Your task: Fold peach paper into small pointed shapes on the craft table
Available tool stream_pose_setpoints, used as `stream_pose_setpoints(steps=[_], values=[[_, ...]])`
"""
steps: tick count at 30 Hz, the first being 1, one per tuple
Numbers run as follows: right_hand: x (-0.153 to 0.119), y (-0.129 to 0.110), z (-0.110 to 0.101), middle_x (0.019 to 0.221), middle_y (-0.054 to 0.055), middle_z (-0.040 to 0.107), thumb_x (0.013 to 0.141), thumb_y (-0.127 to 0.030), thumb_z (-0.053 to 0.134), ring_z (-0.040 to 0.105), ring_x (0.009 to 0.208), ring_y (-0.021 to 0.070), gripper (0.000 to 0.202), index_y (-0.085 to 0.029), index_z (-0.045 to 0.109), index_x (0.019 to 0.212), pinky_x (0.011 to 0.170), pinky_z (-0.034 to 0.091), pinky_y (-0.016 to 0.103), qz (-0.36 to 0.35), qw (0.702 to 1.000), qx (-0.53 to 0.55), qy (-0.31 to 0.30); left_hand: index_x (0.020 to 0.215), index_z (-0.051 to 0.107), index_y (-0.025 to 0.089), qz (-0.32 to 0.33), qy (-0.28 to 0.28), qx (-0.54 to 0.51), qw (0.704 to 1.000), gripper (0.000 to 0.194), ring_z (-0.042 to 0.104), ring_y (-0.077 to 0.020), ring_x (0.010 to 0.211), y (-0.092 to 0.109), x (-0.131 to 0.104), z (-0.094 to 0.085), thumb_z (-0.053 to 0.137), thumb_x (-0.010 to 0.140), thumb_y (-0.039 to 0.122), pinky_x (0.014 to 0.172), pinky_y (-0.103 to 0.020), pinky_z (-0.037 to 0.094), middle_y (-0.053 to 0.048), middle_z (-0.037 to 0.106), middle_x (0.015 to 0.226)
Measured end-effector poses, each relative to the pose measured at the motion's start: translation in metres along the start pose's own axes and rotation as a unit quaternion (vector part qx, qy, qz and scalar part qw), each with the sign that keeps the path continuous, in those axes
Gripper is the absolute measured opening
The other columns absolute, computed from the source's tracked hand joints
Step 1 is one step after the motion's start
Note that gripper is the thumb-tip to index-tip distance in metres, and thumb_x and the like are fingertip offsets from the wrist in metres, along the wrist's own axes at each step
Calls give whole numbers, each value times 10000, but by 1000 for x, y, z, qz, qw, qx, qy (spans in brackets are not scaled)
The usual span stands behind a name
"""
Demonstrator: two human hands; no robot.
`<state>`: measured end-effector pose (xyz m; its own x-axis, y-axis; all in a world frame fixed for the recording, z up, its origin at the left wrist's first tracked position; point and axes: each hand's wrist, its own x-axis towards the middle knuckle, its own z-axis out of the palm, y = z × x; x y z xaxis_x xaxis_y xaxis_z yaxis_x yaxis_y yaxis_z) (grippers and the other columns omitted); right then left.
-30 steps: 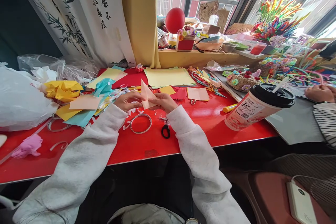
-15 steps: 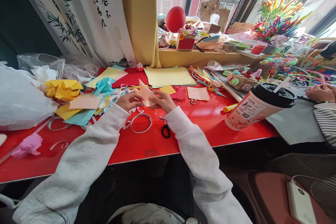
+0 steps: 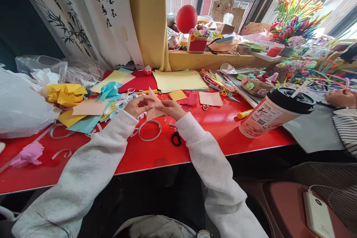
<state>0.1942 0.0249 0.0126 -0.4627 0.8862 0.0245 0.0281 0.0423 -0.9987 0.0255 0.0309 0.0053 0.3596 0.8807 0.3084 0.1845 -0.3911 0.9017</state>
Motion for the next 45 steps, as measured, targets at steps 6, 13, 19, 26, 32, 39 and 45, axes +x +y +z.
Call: stream_pose_setpoints(steps=[6, 13, 19, 26, 32, 39, 45], values=[[5, 3, -4, 560, -24, 500, 552, -387, 674, 414, 460, 36, 363, -110, 544, 747, 383, 311, 155, -2, 998, 9, 57, 805, 551, 153, 31, -7, 22, 999, 187, 530, -116, 748, 1, -3, -1, 544, 688, 300, 703, -235, 429, -21, 552, 783], [1, 0, -6, 709, 16, 596, 573, -392, 665, 596, 576, 135, 407, -160, 483, 854, 473, 507, 254, 2, 996, 73, 55, 854, 644, 220, 113, -76, 151, 979, 202, 517, -143, 941, 4, -2, -13, 492, 724, 248, 854, -247, 373, -38, 589, 989], [-1, -1, -6, 650, 21, 609, 665, -415, 582, 603, 466, 150, 365, -167, 422, 880, 333, 439, 200, -12, 1000, -1, -8, 859, 649, 216, 119, -88, 170, 974, 217, 537, -126, 821, 5, -1, -16, 579, 682, 321, 774, -227, 400, -35, 597, 881], [1, 0, -4, 636, 5, 605, 667, -413, 575, 604, 477, 141, 323, -165, 428, 812, 338, 444, 192, -31, 999, -31, -3, 832, 650, 191, 132, -107, 150, 974, 248, 532, -132, 847, -3, 0, -15, 558, 694, 374, 770, -237, 415, -50, 594, 895], [6, 9, -3, 643, 6, 604, 658, -427, 576, 602, 506, 138, 314, -166, 446, 774, 365, 465, 212, -42, 998, -39, 18, 718, 681, 196, 137, -74, 135, 979, 240, 532, -123, 740, -6, 2, -12, 609, 637, 411, 705, -232, 428, -33, 581, 753], [6, 7, -7, 619, 7, 607, 629, -449, 598, 599, 483, 150, 351, -163, 447, 764, 353, 463, 225, -50, 998, -11, 38, 879, 650, 202, 131, -55, 106, 984, 241, 535, -132, 817, -2, -1, -12, 565, 703, 342, 729, -233, 440, -49, 581, 867], [6, 10, -9, 617, -5, 588, 630, -427, 610, 578, 470, 125, 342, -155, 480, 791, 346, 453, 208, -26, 1000, -5, 0, 864, 643, 166, 131, -71, 106, 983, 222, 549, -140, 835, 1, -2, -14, 578, 691, 289, 749, -244, 454, -65, 598, 887]])
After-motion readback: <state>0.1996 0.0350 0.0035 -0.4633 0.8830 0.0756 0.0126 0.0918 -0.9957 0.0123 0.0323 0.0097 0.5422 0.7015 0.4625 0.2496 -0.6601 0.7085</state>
